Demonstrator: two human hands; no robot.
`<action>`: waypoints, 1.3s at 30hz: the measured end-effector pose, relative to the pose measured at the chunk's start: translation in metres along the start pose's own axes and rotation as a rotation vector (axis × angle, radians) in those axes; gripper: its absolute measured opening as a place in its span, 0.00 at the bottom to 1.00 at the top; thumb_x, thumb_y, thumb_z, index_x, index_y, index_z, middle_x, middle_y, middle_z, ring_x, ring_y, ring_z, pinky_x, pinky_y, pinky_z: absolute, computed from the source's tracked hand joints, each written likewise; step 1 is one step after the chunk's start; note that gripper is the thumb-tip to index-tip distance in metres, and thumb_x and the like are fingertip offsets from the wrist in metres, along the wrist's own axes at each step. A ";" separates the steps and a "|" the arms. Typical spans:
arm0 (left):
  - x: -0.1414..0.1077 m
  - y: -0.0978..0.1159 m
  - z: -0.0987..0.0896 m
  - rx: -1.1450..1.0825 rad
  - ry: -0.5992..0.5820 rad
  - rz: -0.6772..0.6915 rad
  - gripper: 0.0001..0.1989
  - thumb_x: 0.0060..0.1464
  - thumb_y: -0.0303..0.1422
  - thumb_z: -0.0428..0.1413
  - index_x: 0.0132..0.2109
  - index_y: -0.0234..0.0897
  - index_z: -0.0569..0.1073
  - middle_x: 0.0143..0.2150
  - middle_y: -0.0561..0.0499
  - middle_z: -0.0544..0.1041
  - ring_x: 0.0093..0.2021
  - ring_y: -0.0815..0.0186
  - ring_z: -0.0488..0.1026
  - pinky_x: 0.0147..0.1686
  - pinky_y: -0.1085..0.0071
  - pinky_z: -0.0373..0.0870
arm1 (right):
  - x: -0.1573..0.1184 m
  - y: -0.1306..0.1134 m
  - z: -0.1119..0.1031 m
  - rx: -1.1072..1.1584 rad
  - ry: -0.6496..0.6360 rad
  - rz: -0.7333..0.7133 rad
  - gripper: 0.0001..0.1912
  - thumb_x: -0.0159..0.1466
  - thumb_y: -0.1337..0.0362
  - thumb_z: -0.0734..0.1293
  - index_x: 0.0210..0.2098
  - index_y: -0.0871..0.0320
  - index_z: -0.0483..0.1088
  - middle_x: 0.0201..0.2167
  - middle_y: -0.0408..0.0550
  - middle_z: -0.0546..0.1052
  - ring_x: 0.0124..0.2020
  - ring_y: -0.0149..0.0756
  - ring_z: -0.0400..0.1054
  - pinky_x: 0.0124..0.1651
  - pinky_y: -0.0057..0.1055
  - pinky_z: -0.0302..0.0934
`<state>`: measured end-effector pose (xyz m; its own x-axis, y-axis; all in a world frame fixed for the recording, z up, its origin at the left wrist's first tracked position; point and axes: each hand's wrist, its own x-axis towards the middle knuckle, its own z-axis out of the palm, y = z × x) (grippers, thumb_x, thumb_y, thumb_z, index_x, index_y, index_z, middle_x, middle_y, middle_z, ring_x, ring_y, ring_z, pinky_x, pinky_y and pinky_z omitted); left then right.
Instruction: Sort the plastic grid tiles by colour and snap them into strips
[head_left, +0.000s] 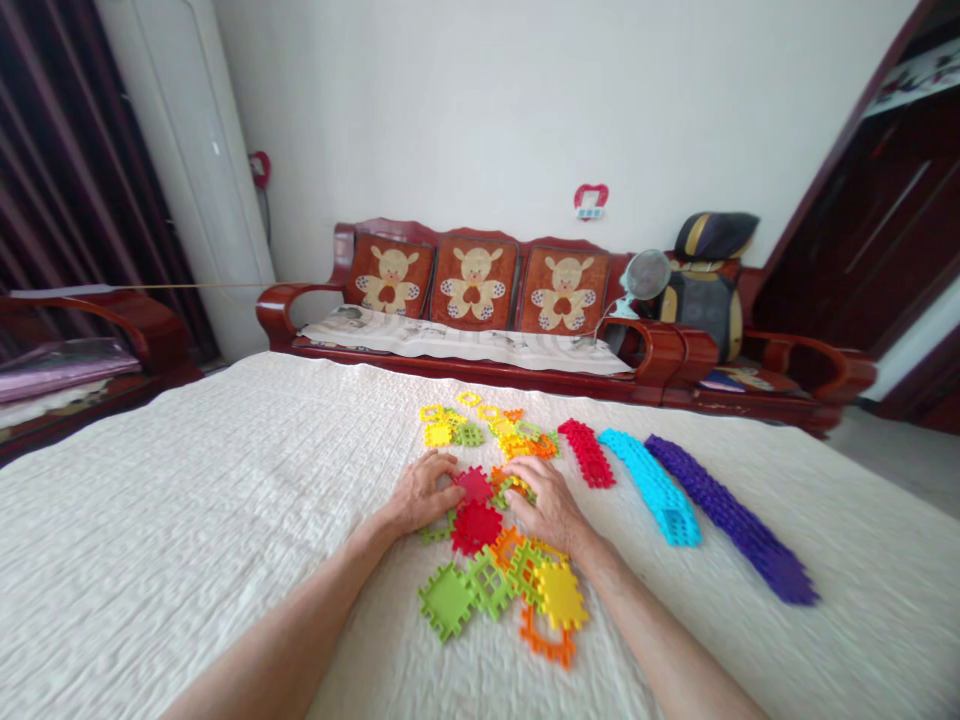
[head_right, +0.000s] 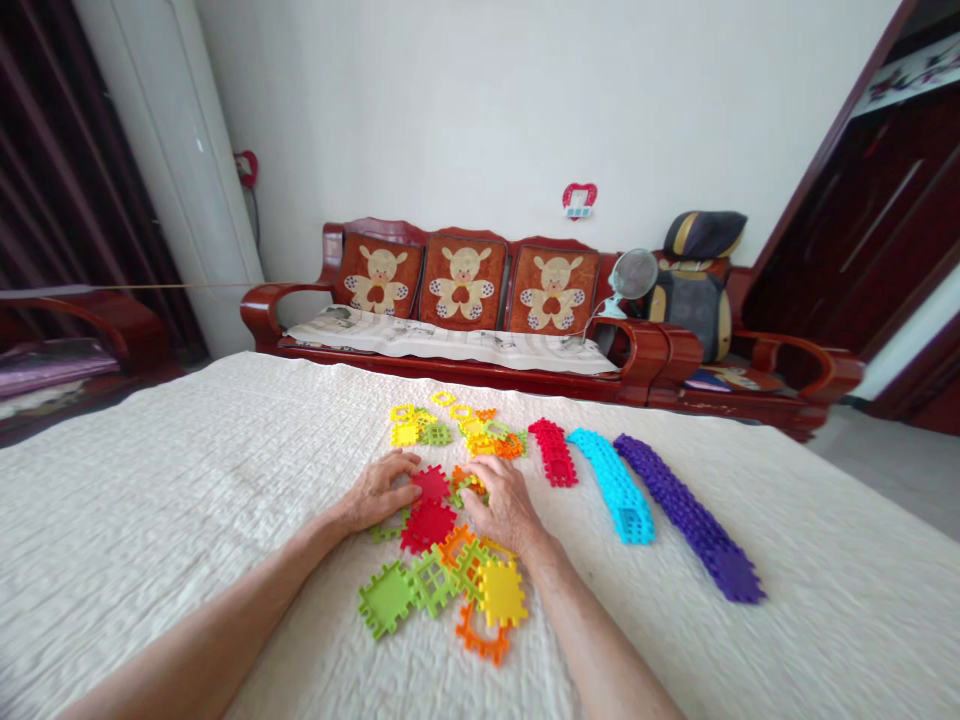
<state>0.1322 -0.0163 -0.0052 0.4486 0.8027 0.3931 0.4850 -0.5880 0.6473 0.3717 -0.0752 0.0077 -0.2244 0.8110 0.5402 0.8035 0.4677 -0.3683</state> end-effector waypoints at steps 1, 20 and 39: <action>0.000 0.000 -0.001 -0.089 0.004 -0.011 0.09 0.48 0.36 0.58 0.38 0.38 0.76 0.49 0.46 0.76 0.53 0.59 0.69 0.57 0.61 0.62 | 0.000 -0.001 -0.001 0.002 0.003 0.000 0.16 0.59 0.63 0.63 0.46 0.56 0.72 0.47 0.51 0.74 0.51 0.41 0.66 0.56 0.40 0.58; -0.001 -0.001 0.002 -0.302 0.070 -0.087 0.23 0.50 0.43 0.57 0.50 0.35 0.73 0.37 0.50 0.77 0.37 0.66 0.73 0.39 0.72 0.70 | 0.012 -0.021 -0.001 0.117 0.285 0.014 0.12 0.62 0.62 0.62 0.41 0.56 0.74 0.37 0.49 0.79 0.40 0.37 0.73 0.46 0.35 0.67; 0.002 -0.007 0.004 -0.185 0.069 -0.153 0.21 0.51 0.43 0.50 0.45 0.34 0.76 0.34 0.49 0.80 0.33 0.64 0.76 0.34 0.73 0.72 | -0.088 0.045 -0.063 -0.149 0.243 0.360 0.21 0.59 0.67 0.54 0.45 0.61 0.72 0.44 0.54 0.77 0.45 0.40 0.71 0.52 0.40 0.64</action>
<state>0.1327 -0.0107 -0.0116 0.3250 0.8897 0.3206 0.3951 -0.4357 0.8087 0.4623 -0.1478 -0.0082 0.2051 0.7984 0.5662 0.8813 0.1010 -0.4617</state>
